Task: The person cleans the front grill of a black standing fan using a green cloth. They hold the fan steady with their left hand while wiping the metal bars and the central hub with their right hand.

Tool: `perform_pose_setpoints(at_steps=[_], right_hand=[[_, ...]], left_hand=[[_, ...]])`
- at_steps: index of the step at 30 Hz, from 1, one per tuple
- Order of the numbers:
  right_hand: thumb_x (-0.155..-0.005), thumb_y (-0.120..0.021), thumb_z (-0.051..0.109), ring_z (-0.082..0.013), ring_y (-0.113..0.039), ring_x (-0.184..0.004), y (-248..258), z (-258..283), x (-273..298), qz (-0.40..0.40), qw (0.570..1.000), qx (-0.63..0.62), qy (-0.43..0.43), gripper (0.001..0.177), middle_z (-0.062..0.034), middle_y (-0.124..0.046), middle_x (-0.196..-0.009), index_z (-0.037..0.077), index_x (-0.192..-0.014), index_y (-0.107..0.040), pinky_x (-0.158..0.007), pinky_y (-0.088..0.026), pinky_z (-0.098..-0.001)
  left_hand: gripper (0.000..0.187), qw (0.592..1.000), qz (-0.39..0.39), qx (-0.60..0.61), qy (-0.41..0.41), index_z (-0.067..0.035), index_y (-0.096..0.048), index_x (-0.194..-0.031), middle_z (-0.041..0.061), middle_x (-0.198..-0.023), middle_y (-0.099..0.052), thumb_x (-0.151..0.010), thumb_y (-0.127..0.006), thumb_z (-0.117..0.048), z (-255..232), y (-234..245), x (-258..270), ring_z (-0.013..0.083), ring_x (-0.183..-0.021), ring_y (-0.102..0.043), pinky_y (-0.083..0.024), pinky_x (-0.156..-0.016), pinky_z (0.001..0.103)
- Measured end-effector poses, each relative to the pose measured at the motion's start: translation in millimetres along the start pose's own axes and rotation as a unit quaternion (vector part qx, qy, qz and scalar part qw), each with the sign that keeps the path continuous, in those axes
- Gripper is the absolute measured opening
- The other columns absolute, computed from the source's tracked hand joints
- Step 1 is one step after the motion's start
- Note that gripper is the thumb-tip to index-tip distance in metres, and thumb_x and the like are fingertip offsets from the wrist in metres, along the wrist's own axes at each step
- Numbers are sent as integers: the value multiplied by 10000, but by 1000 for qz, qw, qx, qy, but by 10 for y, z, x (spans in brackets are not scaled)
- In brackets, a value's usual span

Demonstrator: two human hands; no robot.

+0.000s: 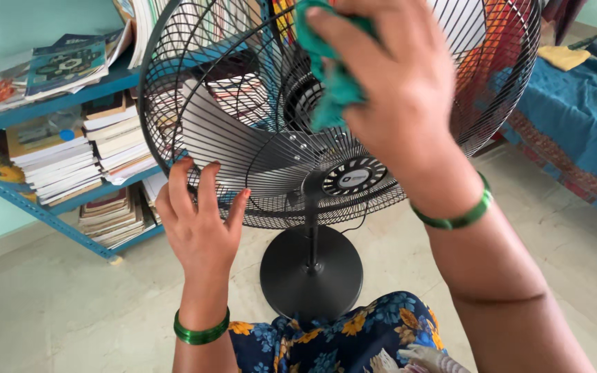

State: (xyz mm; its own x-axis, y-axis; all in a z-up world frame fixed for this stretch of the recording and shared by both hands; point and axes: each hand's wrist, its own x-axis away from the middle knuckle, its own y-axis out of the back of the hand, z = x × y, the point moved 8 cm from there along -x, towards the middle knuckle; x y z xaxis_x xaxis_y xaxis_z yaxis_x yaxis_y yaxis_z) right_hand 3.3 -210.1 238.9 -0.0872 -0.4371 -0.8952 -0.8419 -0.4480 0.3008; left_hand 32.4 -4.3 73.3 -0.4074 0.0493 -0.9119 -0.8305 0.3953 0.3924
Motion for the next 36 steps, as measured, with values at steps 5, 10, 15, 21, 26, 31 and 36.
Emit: perform_pose_setpoints(at_steps=[5,10,15,21,26,31,36], right_hand=[[-903,-751,7,-286,-585,-1042,-133,76,104,16,999,29,3,391,-90,-572,-1219,43,-1288,-687,-884,-474,-410],[-921,-779,36,-253,-589,-988,-167,121,407,30,999,35,1,398,-76,-569,-1223,68,-1309,-693,-829,-458,-381],[-911,-794,46,-238,-616,-1004,-193,128,620,29,999,43,-3,457,-63,-581,-1238,82,-1359,-715,-828,-456,-378],[-932,-822,74,-241,-632,-1052,-221,150,797,25,998,48,-13,404,-59,-592,-1251,85,-1325,-731,-823,-477,-367],[-863,-822,83,-240,-635,-1006,-224,185,958,41,998,45,-24,414,-68,-606,-1201,77,-1270,-747,-833,-484,-398],[-832,-819,77,-242,-637,-991,-241,182,1109,48,998,39,-28,417,-72,-614,-1184,74,-1244,-754,-820,-487,-398],[-824,-819,89,-244,-636,-977,-265,177,1255,46,998,33,-32,394,-72,-612,-1160,75,-1212,-757,-805,-481,-399]], left_hand=[[552,1000,13,0,11,-97,-626,-1322,145,-1450,-469,-904,-876,-354,22,-34,30,383,-1197,-472,-466,-1002,485],[557,1000,12,-20,14,-113,-635,-1336,141,-1468,-463,-903,-878,-366,34,-67,49,387,-1225,-464,-466,-1034,494],[546,1000,15,-17,18,-115,-638,-1321,135,-1477,-458,-903,-883,-367,30,-71,53,383,-1230,-460,-469,-1030,485],[528,999,21,-6,23,-115,-640,-1326,135,-1483,-458,-916,-877,-347,53,-77,57,380,-1220,-462,-474,-997,461],[531,1000,18,-8,22,-114,-642,-1329,127,-1472,-463,-912,-871,-351,42,-61,35,371,-1211,-466,-466,-1008,473],[529,1000,15,-7,19,-104,-636,-1317,132,-1457,-462,-915,-862,-363,30,-49,19,371,-1206,-475,-463,-1015,474],[529,1000,7,-1,12,-97,-628,-1323,134,-1450,-464,-921,-862,-349,26,-40,17,369,-1194,-482,-458,-1010,471]])
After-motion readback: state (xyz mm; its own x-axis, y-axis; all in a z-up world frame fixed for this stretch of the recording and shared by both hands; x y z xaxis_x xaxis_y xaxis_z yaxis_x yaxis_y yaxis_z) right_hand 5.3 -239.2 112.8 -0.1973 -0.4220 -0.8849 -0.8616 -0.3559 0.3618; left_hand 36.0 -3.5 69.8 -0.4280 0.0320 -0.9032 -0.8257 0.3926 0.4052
